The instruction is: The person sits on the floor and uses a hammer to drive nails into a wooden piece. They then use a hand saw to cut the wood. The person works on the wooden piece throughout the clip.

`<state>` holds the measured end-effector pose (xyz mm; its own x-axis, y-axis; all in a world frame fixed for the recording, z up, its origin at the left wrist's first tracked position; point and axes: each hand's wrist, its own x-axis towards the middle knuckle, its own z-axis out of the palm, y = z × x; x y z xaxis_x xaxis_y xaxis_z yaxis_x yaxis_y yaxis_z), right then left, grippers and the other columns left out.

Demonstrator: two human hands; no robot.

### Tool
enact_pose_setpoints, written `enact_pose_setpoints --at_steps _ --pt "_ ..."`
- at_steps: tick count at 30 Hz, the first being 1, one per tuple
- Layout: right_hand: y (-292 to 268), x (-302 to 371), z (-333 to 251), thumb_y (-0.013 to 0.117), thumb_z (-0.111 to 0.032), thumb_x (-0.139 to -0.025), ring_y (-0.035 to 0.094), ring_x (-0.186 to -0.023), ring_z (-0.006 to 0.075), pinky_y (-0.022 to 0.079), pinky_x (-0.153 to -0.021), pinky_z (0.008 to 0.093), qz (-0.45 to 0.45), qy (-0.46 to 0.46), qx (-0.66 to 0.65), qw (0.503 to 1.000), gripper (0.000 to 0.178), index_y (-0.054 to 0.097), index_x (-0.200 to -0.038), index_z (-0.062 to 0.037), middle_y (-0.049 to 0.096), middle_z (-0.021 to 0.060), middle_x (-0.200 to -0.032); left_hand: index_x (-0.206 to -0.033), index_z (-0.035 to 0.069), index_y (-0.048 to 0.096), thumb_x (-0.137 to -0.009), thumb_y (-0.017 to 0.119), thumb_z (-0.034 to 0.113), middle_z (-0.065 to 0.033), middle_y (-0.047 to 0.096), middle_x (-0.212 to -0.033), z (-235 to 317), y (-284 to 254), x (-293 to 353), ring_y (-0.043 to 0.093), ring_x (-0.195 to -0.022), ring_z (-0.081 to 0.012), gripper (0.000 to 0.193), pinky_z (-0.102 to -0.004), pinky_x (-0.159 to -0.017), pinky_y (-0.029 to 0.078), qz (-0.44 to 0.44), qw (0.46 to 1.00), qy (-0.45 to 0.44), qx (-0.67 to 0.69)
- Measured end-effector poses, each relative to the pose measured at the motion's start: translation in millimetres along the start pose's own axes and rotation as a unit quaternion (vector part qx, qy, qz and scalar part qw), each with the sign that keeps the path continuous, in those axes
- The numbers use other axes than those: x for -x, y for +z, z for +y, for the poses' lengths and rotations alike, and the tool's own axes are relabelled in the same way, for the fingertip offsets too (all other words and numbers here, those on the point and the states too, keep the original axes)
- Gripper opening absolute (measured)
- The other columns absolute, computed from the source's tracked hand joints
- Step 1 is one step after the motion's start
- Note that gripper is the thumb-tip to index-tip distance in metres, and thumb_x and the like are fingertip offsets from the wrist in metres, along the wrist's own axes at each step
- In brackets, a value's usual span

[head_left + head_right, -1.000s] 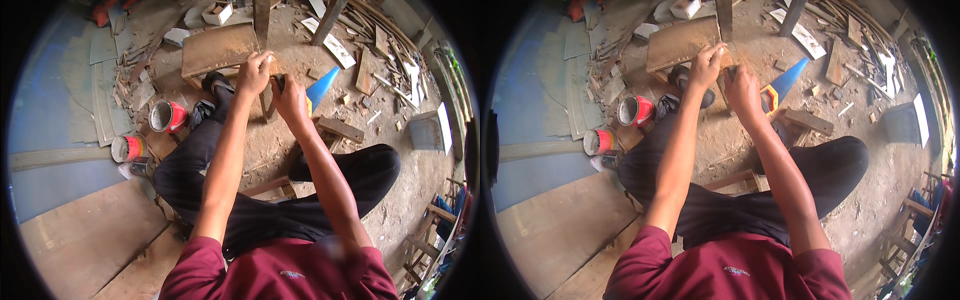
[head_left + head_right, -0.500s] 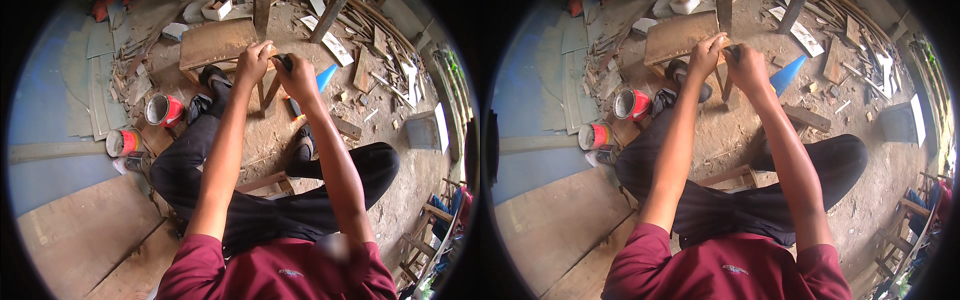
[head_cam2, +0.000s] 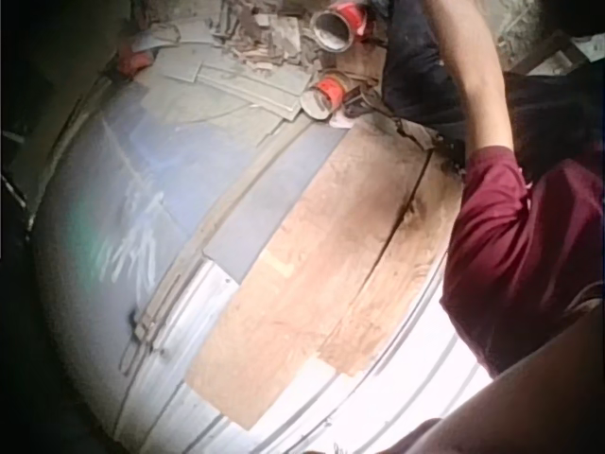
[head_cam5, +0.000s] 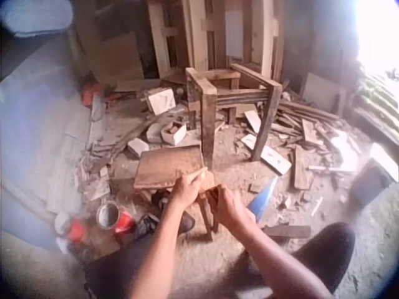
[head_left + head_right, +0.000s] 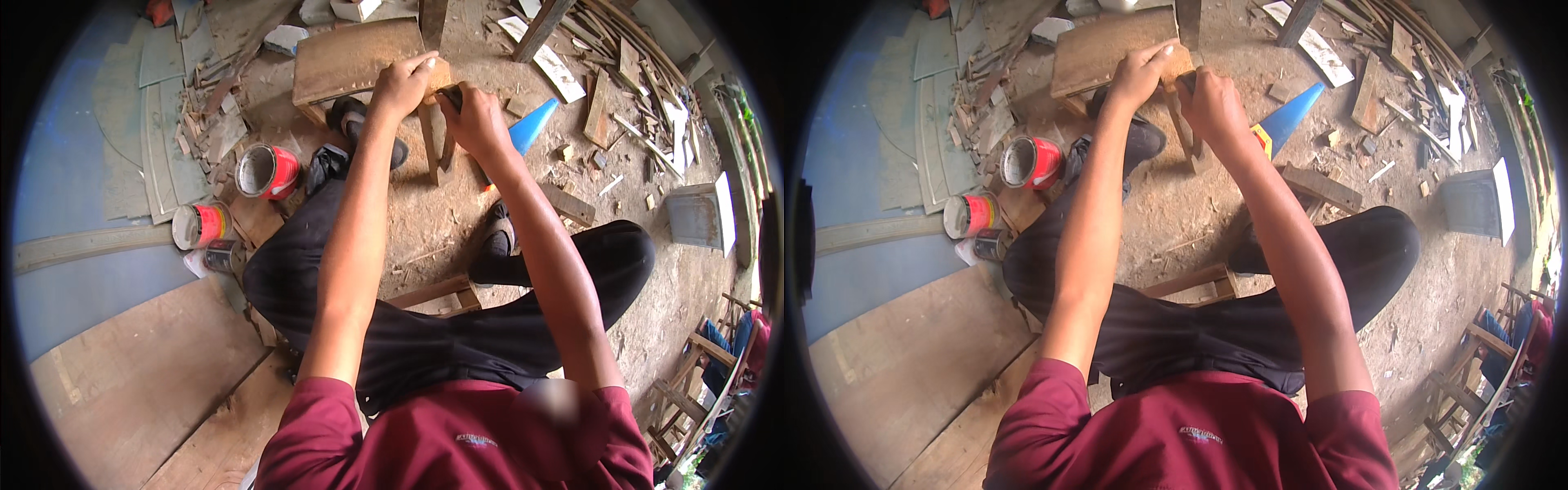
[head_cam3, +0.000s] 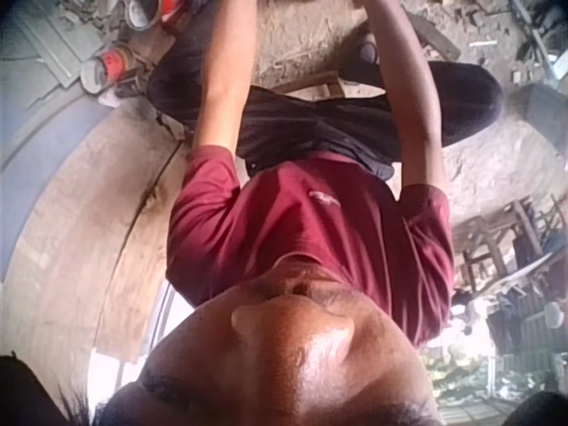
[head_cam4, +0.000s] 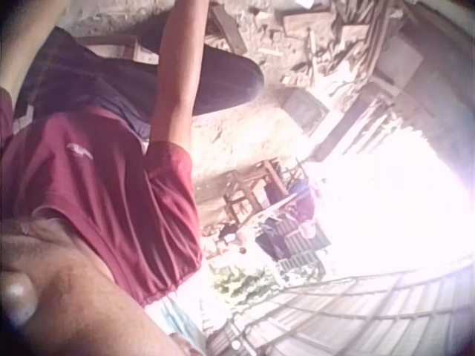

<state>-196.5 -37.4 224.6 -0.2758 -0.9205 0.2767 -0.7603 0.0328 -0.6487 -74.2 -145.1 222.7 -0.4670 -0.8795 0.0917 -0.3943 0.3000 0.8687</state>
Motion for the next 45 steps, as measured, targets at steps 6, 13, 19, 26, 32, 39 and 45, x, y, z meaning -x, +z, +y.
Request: enact_pose_setpoints --at_steps 6,13,19,26,32,39,45 --pt "-28.9 -7.8 -32.0 0.066 -0.026 -0.093 0.071 -0.081 0.0372 0.055 -0.077 0.0431 -0.064 0.057 -0.062 0.994 0.033 0.069 -0.1 0.0062 0.071 0.0232 -0.085 -0.114 0.003 0.072 -0.091 0.065 0.035 -0.0133 0.075 -0.101 -33.4 -9.3 -0.8 0.07 -0.097 -0.0216 0.04 -0.0331 -0.086 0.053 0.072 0.993 -0.002 0.094" --pt "-7.7 2.2 -27.7 0.068 -0.025 -0.091 0.069 -0.077 0.0421 0.056 -0.071 0.0435 -0.058 -0.022 -0.03 0.998 0.03 0.069 -0.091 0.0048 0.069 0.0246 -0.081 -0.111 0.001 0.074 -0.09 0.068 0.031 -0.0068 0.074 -0.1 -17.8 -5.2 4.2 0.068 -0.088 -0.0147 0.036 -0.0273 -0.081 0.052 0.07 0.988 -0.057 0.129" --pt "-2.3 5.6 -8.5 0.069 -0.025 -0.089 0.069 -0.079 0.0438 0.055 -0.07 0.0447 -0.034 -0.037 -0.034 0.998 0.032 0.067 -0.092 0.0064 0.068 0.0277 -0.08 -0.111 0.001 0.074 -0.09 0.071 0.034 -0.0094 0.075 -0.102 -16.1 -3.7 10.6 0.067 -0.095 -0.015 0.039 -0.0282 -0.086 0.051 0.06 0.991 -0.051 0.109" --pt "-21.2 9.6 -40.1 0.068 -0.024 -0.09 0.071 -0.085 0.0388 0.054 -0.075 0.0438 -0.034 -0.002 -0.069 0.997 0.03 0.067 -0.095 0.0059 0.069 0.0271 -0.084 -0.107 0.001 0.075 -0.09 0.07 0.033 -0.0085 0.075 -0.092 -16.7 7.8 17.4 0.067 -0.087 -0.0132 0.036 -0.0275 -0.079 0.052 0.072 0.985 -0.064 0.144" --pt "-24.4 16.2 -32.0 0.07 -0.023 -0.089 0.069 -0.086 0.0414 0.054 -0.075 0.0443 -0.028 -0.022 -0.062 0.997 0.029 0.067 -0.098 0.0053 0.069 0.0264 -0.087 -0.106 0.002 0.075 -0.09 0.069 0.031 -0.0057 0.075 -0.092 -9.5 5.2 27.0 0.065 -0.086 -0.0101 0.034 -0.0264 -0.077 0.051 0.083 0.986 -0.063 0.128" --pt "-27.9 16.2 -14.0 0.07 -0.025 -0.09 0.069 -0.086 0.0408 0.053 -0.076 0.0441 -0.079 -0.003 -0.034 0.996 0.03 0.068 -0.097 0.0043 0.07 0.0255 -0.089 -0.108 0.001 0.074 -0.091 0.069 0.032 -0.0062 0.075 -0.093 -20.6 1.7 17.7 0.065 -0.087 -0.0119 0.036 -0.0271 -0.079 0.05 0.078 0.984 -0.045 0.154" --pt "-47.7 39.2 14.5 0.069 -0.032 -0.094 0.069 -0.073 0.0203 0.055 -0.068 0.0309 -0.067 0.143 -0.176 0.972 0.035 0.067 -0.096 0.0031 0.071 0.009 -0.082 -0.103 0.0 0.075 -0.091 0.068 0.031 -0.0056 0.074 -0.086 -14.5 5.5 25.3 0.064 -0.081 -0.0115 0.034 -0.028 -0.074 0.05 0.094 0.979 -0.028 0.181"
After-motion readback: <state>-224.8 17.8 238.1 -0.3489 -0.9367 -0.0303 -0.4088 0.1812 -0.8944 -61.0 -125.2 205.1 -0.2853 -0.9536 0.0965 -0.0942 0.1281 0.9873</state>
